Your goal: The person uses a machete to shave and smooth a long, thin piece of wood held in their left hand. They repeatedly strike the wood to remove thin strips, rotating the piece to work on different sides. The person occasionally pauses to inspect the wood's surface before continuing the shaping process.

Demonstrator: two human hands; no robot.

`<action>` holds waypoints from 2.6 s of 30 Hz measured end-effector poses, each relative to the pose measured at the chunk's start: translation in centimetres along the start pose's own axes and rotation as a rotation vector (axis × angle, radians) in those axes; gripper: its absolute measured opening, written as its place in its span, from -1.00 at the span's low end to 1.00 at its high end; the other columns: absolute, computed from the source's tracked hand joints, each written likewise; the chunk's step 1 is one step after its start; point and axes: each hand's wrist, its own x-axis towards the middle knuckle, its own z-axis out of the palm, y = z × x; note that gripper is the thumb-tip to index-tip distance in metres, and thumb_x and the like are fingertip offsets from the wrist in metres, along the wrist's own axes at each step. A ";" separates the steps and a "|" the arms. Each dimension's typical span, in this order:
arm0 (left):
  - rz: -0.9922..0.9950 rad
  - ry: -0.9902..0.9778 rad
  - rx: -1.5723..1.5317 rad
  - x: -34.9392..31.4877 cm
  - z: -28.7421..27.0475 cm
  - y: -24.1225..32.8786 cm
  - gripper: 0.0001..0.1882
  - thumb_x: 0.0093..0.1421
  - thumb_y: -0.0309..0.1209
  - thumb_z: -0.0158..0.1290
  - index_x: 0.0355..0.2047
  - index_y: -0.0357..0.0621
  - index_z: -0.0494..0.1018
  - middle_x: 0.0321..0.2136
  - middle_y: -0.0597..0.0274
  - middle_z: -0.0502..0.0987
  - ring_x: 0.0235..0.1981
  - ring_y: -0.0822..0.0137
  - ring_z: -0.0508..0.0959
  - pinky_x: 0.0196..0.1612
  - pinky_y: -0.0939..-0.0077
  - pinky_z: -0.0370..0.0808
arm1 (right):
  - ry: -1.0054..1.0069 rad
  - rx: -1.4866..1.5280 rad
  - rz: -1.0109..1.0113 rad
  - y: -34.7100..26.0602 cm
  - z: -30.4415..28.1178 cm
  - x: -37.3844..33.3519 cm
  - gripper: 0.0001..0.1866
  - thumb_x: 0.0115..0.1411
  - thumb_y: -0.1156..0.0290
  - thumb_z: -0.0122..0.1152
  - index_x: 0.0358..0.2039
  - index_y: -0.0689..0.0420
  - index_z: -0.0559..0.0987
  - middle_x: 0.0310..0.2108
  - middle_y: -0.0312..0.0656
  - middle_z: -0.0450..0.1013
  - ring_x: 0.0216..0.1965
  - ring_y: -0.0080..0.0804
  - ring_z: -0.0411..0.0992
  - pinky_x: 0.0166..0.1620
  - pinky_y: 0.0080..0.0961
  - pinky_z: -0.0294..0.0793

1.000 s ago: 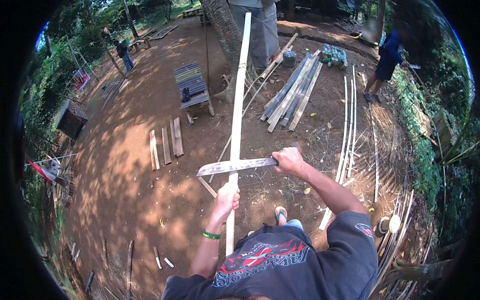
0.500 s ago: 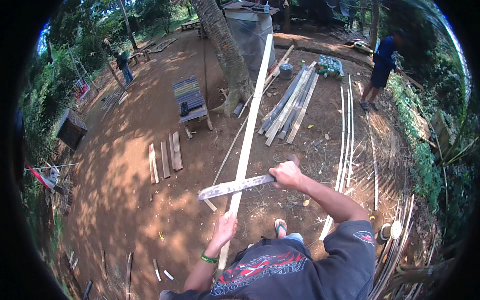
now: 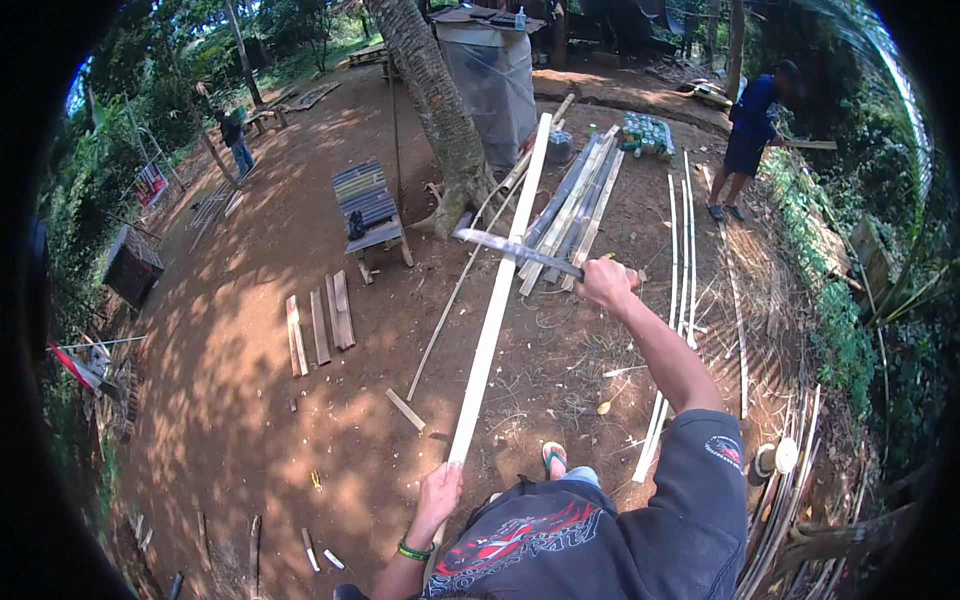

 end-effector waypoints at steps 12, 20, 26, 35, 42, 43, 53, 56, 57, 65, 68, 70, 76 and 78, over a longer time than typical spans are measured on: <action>0.006 -0.062 0.120 -0.1 1.3 1.2 -0.51 0.37 -0.08 -0.09 -0.55 -0.22 0.44 -0.74 0.24 0.42 -0.67 0.37 0.47 -0.54 0.34 0.38 | -0.064 -0.154 -0.047 6.2 3.7 1.6 -0.73 0.02 0.23 0.18 -0.49 0.17 0.68 -0.51 0.04 0.58 -0.45 -0.06 0.60 -0.34 -0.18 0.61; -0.042 -0.082 0.183 1.7 1.3 -1.0 -0.48 0.37 -0.07 -0.11 -0.55 -0.27 0.45 -0.70 0.08 0.48 -0.66 0.17 0.51 -0.49 0.21 0.42 | -0.333 -0.084 -0.660 -4.4 7.5 -8.6 -0.77 0.01 0.22 0.16 -0.53 0.13 0.54 -0.67 -0.04 0.49 -0.58 -0.06 0.54 -0.45 -0.10 0.53; -0.154 -0.258 -0.057 1.0 1.5 3.2 -0.46 0.41 -0.04 -0.15 -0.58 -0.21 0.38 -0.76 0.28 0.40 -0.75 0.42 0.45 -0.60 0.42 0.42 | -0.073 -0.126 0.016 5.9 6.3 -0.2 -0.75 0.01 0.25 0.19 -0.50 0.18 0.67 -0.48 0.09 0.57 -0.42 0.00 0.59 -0.29 -0.15 0.59; -0.015 -0.007 0.380 -1.9 0.8 0.4 -0.42 0.34 0.02 -0.12 -0.53 -0.28 0.50 -0.66 -0.09 0.52 -0.51 -0.09 0.59 -0.40 0.08 0.47 | -0.018 0.114 0.067 3.8 7.4 -4.4 -0.70 0.01 0.23 0.19 -0.45 0.25 0.65 -0.45 0.15 0.55 -0.34 0.11 0.56 -0.15 -0.09 0.56; 0.070 0.101 0.373 -1.3 0.0 1.2 -0.55 0.29 -0.06 0.04 -0.49 -0.25 0.43 -0.60 -0.13 0.49 -0.50 -0.09 0.57 -0.42 0.11 0.43 | -0.063 0.264 0.125 0.7 6.0 -6.0 -0.71 0.00 0.27 0.23 -0.48 0.29 0.62 -0.50 0.18 0.53 -0.35 0.14 0.55 -0.18 -0.04 0.55; 0.039 0.016 0.227 -1.3 0.1 1.2 -0.57 0.30 -0.08 0.06 -0.47 -0.24 0.38 -0.62 -0.04 0.44 -0.56 0.10 0.51 -0.46 0.20 0.39 | -0.047 0.229 0.083 0.4 6.1 -6.4 -0.72 0.00 0.26 0.23 -0.48 0.28 0.62 -0.51 0.17 0.53 -0.37 0.13 0.55 -0.21 -0.05 0.55; 0.155 0.033 0.310 -0.3 1.8 2.9 -0.56 0.31 -0.07 0.03 -0.44 -0.27 0.38 -0.59 -0.23 0.48 -0.47 -0.25 0.54 -0.45 0.00 0.38 | -0.244 0.010 -0.502 -2.6 7.3 -13.2 -0.74 -0.02 0.20 0.25 -0.54 0.17 0.56 -0.63 0.00 0.50 -0.58 -0.05 0.55 -0.45 -0.11 0.55; 0.099 0.040 0.264 -3.0 -0.1 1.6 -0.56 0.30 -0.07 0.04 -0.42 -0.26 0.40 -0.58 -0.26 0.49 -0.44 -0.27 0.55 -0.43 0.00 0.41 | -0.026 0.008 -0.050 3.2 4.1 -6.9 -0.72 0.00 0.21 0.22 -0.55 0.20 0.60 -0.60 0.01 0.53 -0.57 -0.10 0.57 -0.44 -0.19 0.57; 0.029 -0.001 0.317 -2.5 0.1 3.6 -0.57 0.29 -0.07 0.04 -0.42 -0.25 0.41 -0.59 -0.25 0.49 -0.45 -0.28 0.54 -0.45 0.01 0.41 | -0.012 0.000 -0.030 3.4 4.0 -7.0 -0.72 0.01 0.22 0.22 -0.53 0.20 0.61 -0.58 0.04 0.54 -0.55 -0.08 0.57 -0.42 -0.18 0.58; 0.108 0.023 0.340 -1.7 1.8 2.1 -0.57 0.29 -0.09 0.04 -0.44 -0.27 0.37 -0.62 -0.23 0.49 -0.50 -0.28 0.53 -0.49 -0.05 0.40 | -0.267 -0.093 -0.558 -3.2 5.3 -9.4 -0.85 0.03 0.32 0.16 -0.51 0.13 0.57 -0.62 -0.04 0.52 -0.54 -0.09 0.57 -0.40 -0.15 0.58; 0.122 0.012 0.443 -5.5 0.3 -0.2 -0.57 0.29 -0.06 0.04 -0.41 -0.24 0.37 -0.60 -0.24 0.50 -0.46 -0.30 0.54 -0.46 -0.08 0.40 | 0.061 -0.108 0.093 8.3 2.9 -0.9 -0.80 0.08 0.31 0.17 -0.48 0.16 0.65 -0.54 -0.02 0.58 -0.51 -0.13 0.60 -0.36 -0.19 0.61; 0.058 -0.037 0.438 -7.3 0.4 -1.0 -0.58 0.28 -0.08 0.06 -0.44 -0.25 0.37 -0.62 -0.22 0.47 -0.47 -0.27 0.54 -0.48 -0.01 0.38 | 0.214 0.063 0.402 14.4 1.5 1.3 -0.72 0.07 0.24 0.24 -0.43 0.24 0.62 -0.51 0.03 0.57 -0.44 -0.02 0.59 -0.34 -0.17 0.60; 0.103 -0.024 0.377 -3.7 -0.1 1.3 -0.59 0.29 -0.09 0.06 -0.46 -0.22 0.36 -0.62 -0.19 0.48 -0.50 -0.24 0.53 -0.47 -0.01 0.40 | 0.028 0.071 -0.021 3.2 4.1 -6.4 -0.74 0.06 0.25 0.23 -0.47 0.23 0.61 -0.54 0.06 0.54 -0.46 0.04 0.56 -0.27 -0.12 0.58; 0.175 0.007 0.398 -2.4 0.5 0.3 -0.60 0.29 -0.09 0.06 -0.45 -0.21 0.37 -0.62 -0.20 0.49 -0.50 -0.25 0.53 -0.47 -0.02 0.41 | -0.139 0.139 -0.181 -0.7 6.3 -10.5 -0.69 -0.01 0.16 0.29 -0.50 0.20 0.58 -0.61 0.06 0.51 -0.49 0.04 0.56 -0.34 -0.09 0.57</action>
